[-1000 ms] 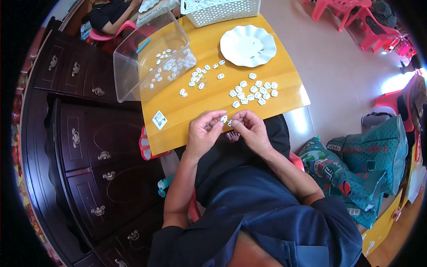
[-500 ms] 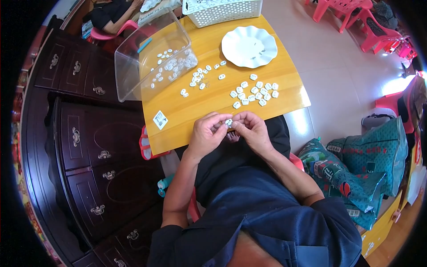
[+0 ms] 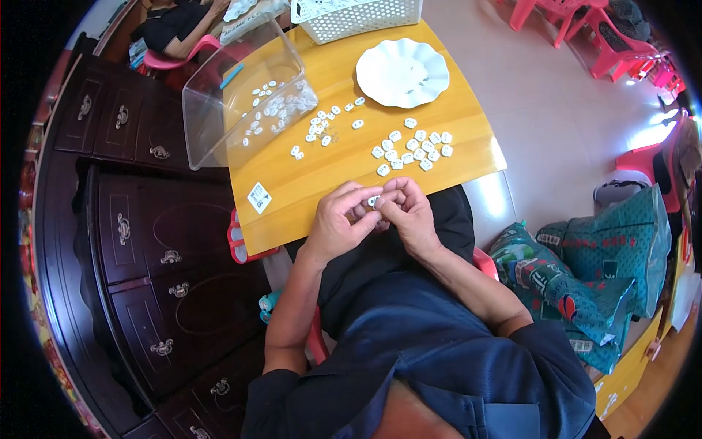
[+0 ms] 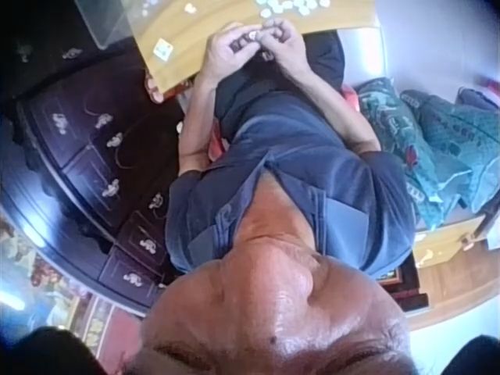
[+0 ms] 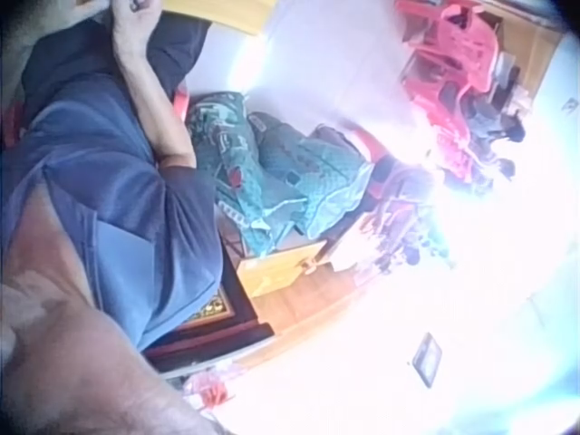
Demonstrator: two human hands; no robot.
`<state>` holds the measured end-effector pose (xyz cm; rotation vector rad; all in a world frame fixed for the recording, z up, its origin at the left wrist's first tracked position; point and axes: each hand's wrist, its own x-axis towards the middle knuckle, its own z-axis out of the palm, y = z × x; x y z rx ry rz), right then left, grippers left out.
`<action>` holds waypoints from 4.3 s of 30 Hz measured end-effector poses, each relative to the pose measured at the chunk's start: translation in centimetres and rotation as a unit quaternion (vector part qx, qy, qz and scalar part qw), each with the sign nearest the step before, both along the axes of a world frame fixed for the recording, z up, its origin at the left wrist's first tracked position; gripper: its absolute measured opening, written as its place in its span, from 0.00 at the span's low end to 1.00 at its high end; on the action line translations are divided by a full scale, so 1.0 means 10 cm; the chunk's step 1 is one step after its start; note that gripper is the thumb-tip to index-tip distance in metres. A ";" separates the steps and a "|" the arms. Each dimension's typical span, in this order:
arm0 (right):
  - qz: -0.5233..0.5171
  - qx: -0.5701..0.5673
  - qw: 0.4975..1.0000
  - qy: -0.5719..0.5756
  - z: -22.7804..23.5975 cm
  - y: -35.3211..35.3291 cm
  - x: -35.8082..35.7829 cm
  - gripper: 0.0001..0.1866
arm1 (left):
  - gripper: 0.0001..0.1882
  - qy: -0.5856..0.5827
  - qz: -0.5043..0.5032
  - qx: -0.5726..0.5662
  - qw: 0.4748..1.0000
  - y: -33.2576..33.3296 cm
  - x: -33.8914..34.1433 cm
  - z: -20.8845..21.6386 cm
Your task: Sorting small white plastic components into groups on a table.
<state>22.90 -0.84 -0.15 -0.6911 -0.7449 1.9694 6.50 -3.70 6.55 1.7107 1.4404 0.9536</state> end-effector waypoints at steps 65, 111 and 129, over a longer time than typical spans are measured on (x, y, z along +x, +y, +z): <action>-0.082 -0.013 0.994 -0.070 0.02 0.29 0.24 0.10 | 0.18 0.097 0.060 0.087 0.990 0.33 0.06 -0.33; 0.056 -0.348 0.908 0.228 -0.78 0.32 0.82 0.20 | 0.18 0.260 -0.131 0.200 0.935 0.26 0.75 -0.52; 0.071 -0.316 0.908 0.264 -0.71 0.38 0.84 0.26 | 0.39 0.328 -0.058 0.144 0.932 0.53 0.64 -0.59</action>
